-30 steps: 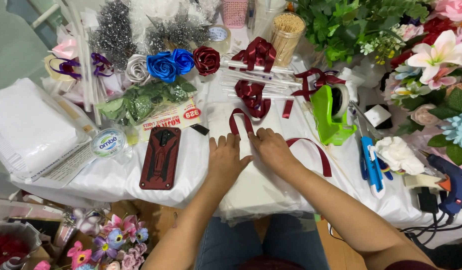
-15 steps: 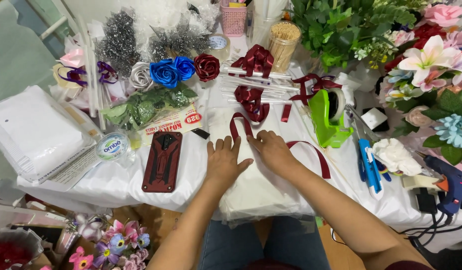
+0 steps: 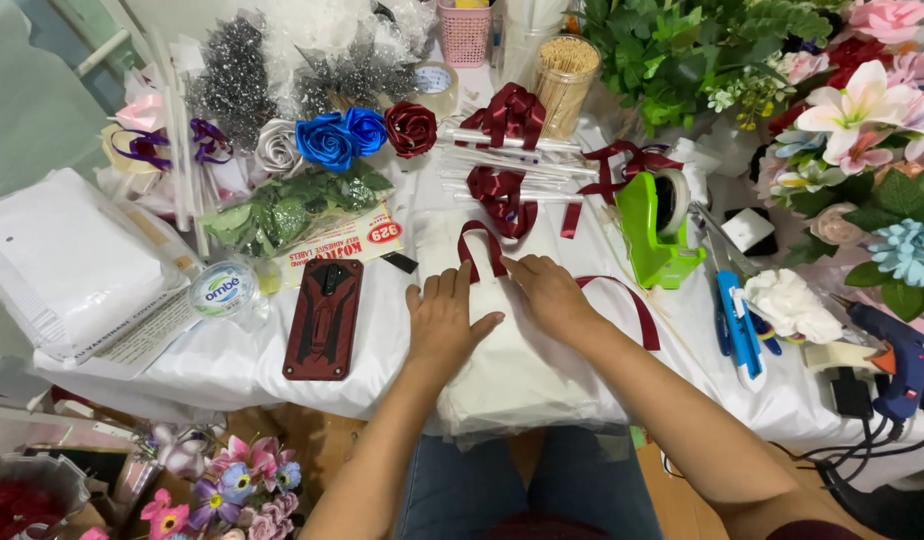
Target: The person attaches a maroon ribbon to a white plastic bag using a hot glue gun, then inserts a clear plastic rod into the ribbon loop to form a handle. The person repeats this process for a second bag.
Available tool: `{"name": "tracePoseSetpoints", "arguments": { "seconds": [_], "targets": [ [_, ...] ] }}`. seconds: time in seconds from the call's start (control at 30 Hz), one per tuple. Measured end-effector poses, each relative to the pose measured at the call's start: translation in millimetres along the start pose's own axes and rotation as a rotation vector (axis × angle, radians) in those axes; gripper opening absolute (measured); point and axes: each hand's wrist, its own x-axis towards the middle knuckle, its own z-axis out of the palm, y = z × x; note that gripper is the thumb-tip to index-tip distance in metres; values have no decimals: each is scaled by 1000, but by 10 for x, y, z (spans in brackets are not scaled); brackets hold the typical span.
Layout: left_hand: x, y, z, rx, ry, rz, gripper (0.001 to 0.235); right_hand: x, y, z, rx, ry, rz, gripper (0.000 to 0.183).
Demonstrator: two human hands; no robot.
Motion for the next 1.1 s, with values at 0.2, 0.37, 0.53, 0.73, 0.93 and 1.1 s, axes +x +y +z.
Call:
{"name": "tracePoseSetpoints", "arguments": {
  "seconds": [0.2,0.37,0.53,0.73,0.93,1.1],
  "targets": [
    [5,-23,-5,-12,53,39,75,6,-64,-54,43,0,34,51],
    [78,-68,91,53,74,78,55,-39,-26,-50,140,15,32,48],
    [174,-332,488,-28,205,44,39,-411,-139,-699,498,112,114,49],
    [84,-334,345,-259,335,-46,7,-1280,279,-1000,547,443,390,31],
    [308,-267,264,-174,230,24,33,-2443,839,-1276,476,953,811,16],
    [368,-293,434,-87,163,-132,45,-3234,1185,-1343,-44,1107,977,5]
  ]
}}
